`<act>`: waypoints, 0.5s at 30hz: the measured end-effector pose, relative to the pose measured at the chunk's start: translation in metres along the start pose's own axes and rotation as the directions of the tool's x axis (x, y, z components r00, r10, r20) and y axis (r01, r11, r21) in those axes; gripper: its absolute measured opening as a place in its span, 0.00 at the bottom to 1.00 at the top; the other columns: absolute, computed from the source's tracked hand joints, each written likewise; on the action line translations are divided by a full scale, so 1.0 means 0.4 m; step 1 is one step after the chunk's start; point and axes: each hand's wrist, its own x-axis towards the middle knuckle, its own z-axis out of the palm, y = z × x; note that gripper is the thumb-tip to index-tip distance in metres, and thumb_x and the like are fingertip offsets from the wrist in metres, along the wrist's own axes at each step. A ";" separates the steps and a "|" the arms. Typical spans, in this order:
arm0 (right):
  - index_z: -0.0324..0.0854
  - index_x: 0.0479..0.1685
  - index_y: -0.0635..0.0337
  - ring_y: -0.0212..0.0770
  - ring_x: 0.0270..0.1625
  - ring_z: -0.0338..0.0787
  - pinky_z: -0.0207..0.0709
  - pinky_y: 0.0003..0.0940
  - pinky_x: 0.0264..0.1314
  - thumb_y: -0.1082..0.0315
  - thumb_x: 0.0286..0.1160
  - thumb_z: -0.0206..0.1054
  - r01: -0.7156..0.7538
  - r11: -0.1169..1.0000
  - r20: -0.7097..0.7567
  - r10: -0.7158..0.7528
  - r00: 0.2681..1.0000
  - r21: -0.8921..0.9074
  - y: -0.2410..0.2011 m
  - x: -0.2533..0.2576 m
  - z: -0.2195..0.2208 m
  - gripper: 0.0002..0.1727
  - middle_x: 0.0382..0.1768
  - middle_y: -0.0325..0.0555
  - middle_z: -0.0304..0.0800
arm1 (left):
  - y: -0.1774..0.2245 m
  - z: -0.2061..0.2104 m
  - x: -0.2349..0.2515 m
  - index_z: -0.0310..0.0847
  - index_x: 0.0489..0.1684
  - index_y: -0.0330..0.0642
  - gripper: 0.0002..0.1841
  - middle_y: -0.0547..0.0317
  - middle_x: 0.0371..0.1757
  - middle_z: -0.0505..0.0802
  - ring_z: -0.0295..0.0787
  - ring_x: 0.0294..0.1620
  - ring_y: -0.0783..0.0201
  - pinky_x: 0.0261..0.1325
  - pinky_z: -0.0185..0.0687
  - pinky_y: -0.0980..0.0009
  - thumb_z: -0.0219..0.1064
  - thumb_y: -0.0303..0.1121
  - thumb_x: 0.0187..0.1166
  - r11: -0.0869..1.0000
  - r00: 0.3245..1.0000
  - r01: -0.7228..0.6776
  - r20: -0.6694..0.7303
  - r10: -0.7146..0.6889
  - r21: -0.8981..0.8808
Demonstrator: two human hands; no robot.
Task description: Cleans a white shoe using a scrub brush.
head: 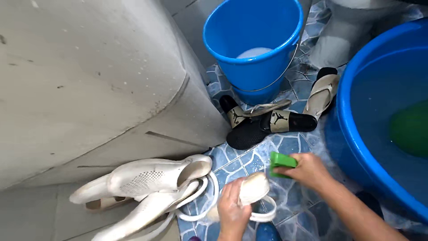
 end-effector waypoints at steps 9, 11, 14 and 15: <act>0.91 0.36 0.61 0.41 0.31 0.88 0.82 0.51 0.40 0.56 0.70 0.81 -0.120 0.960 -0.227 0.180 0.957 0.253 0.030 0.011 -0.065 0.16 0.27 0.46 0.90 | -0.024 0.028 0.003 0.83 0.57 0.36 0.20 0.64 0.57 0.93 0.84 0.66 0.83 0.74 0.77 0.80 0.72 0.40 0.74 0.850 0.995 -0.014 -0.093 -0.041 -0.526; 0.91 0.34 0.55 0.28 0.27 0.88 0.85 0.34 0.32 0.59 0.65 0.83 0.028 0.931 -0.279 0.080 0.957 0.363 -0.036 -0.021 -0.072 0.10 0.24 0.35 0.91 | -0.040 0.046 -0.011 0.81 0.59 0.37 0.21 0.62 0.60 0.92 0.83 0.68 0.80 0.74 0.78 0.77 0.72 0.41 0.73 0.839 0.994 0.025 -0.075 -0.077 -0.543; 0.87 0.20 0.57 0.33 0.23 0.88 0.82 0.38 0.24 0.55 0.52 0.85 0.428 0.882 -0.302 -0.361 0.882 0.196 -0.163 -0.081 0.005 0.16 0.18 0.38 0.87 | -0.033 0.012 0.007 0.81 0.60 0.29 0.33 0.51 0.60 0.91 0.85 0.66 0.72 0.73 0.80 0.72 0.78 0.50 0.67 0.878 0.996 0.079 0.010 -0.084 -0.471; 0.82 0.15 0.57 0.38 0.20 0.86 0.76 0.41 0.19 0.53 0.51 0.82 0.526 0.847 -0.327 -0.479 0.815 0.071 -0.174 -0.083 0.037 0.19 0.15 0.41 0.83 | -0.027 -0.010 0.025 0.85 0.57 0.28 0.31 0.48 0.57 0.93 0.87 0.63 0.70 0.70 0.81 0.71 0.75 0.51 0.70 0.910 0.998 0.057 0.012 -0.058 -0.412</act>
